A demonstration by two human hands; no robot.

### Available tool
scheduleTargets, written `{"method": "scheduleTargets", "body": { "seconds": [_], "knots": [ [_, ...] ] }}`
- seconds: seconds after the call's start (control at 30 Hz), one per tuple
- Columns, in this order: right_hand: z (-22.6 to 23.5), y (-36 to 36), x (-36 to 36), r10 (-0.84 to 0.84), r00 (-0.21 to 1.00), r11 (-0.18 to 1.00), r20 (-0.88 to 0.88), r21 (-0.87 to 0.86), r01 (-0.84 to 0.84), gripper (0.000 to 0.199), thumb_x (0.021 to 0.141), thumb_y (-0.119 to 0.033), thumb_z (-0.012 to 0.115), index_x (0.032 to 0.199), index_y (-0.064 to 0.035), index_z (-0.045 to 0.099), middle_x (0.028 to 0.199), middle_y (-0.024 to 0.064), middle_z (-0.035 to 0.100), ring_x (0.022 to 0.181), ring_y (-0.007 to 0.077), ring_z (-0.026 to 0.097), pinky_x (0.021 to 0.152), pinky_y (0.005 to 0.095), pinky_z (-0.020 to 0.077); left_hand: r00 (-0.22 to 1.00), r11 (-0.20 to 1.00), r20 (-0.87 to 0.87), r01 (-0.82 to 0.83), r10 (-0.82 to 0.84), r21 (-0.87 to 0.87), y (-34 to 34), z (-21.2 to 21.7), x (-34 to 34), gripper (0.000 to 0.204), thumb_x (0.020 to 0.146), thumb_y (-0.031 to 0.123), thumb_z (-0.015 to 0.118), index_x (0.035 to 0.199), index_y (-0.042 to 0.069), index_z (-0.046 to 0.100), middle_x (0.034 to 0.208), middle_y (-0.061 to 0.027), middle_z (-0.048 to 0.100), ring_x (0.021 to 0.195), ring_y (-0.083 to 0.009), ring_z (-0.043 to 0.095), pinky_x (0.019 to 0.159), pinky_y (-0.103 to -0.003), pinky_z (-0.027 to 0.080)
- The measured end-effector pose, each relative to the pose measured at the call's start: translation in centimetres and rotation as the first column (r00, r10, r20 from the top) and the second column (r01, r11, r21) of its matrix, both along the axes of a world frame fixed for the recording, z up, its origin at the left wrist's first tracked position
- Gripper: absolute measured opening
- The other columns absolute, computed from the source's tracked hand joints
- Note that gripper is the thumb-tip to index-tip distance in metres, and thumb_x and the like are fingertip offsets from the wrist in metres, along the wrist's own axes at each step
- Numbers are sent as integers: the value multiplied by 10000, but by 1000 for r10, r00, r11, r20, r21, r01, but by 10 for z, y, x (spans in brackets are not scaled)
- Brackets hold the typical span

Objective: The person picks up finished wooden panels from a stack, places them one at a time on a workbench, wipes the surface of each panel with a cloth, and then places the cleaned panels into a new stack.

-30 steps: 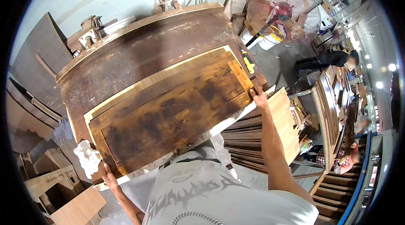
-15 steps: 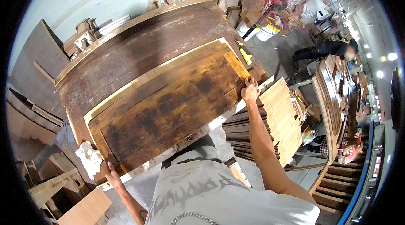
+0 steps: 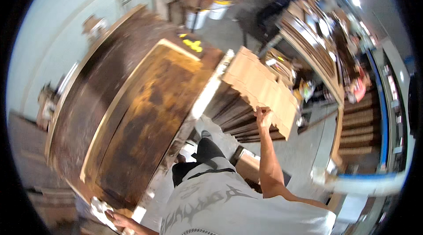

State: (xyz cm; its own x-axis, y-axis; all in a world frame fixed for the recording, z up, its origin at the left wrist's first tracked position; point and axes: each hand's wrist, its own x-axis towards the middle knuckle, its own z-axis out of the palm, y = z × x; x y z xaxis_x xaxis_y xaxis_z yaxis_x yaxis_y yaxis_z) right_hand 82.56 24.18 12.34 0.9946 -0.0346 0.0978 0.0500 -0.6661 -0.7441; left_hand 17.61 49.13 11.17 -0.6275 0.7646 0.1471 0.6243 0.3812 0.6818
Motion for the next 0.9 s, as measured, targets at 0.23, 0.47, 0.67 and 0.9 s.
{"method": "scheduleTargets", "body": {
  "seconds": [0.23,0.47,0.67,0.9],
  "knots": [
    [-9,-219,47,-464,885,866,-52,-239,440,320,819,-318,618,753,-6,643,599,156,627,651,305,656,648,400,506,913,899,170,308,-371,311,75,25,107,451,927,356,483,1178,-13,548,1098,-217,599,966,-306,602,833,-361,488],
    [-135,-325,137,-369,926,926,-77,-115,359,524,874,-483,492,967,12,634,832,178,656,832,232,646,694,372,501,118,378,486,790,-866,483,-6,73,441,311,919,259,517,1048,-17,578,918,-121,633,804,-181,601,689,-272,483],
    [-126,-294,172,-17,719,657,-695,534,532,786,800,-583,549,1290,11,393,1004,177,581,778,249,545,753,425,471,-594,-607,250,794,-765,30,-200,63,643,283,878,281,551,1066,75,596,1070,-197,582,869,-366,604,726,-372,500],
    [-7,-340,174,7,694,473,-720,614,632,936,697,-742,504,1254,4,410,959,209,535,754,269,510,776,468,419,-873,-924,323,382,-364,-8,-320,63,659,689,883,517,453,1379,69,287,1389,-221,322,1285,-378,303,1035,-415,294]
  ]
}}
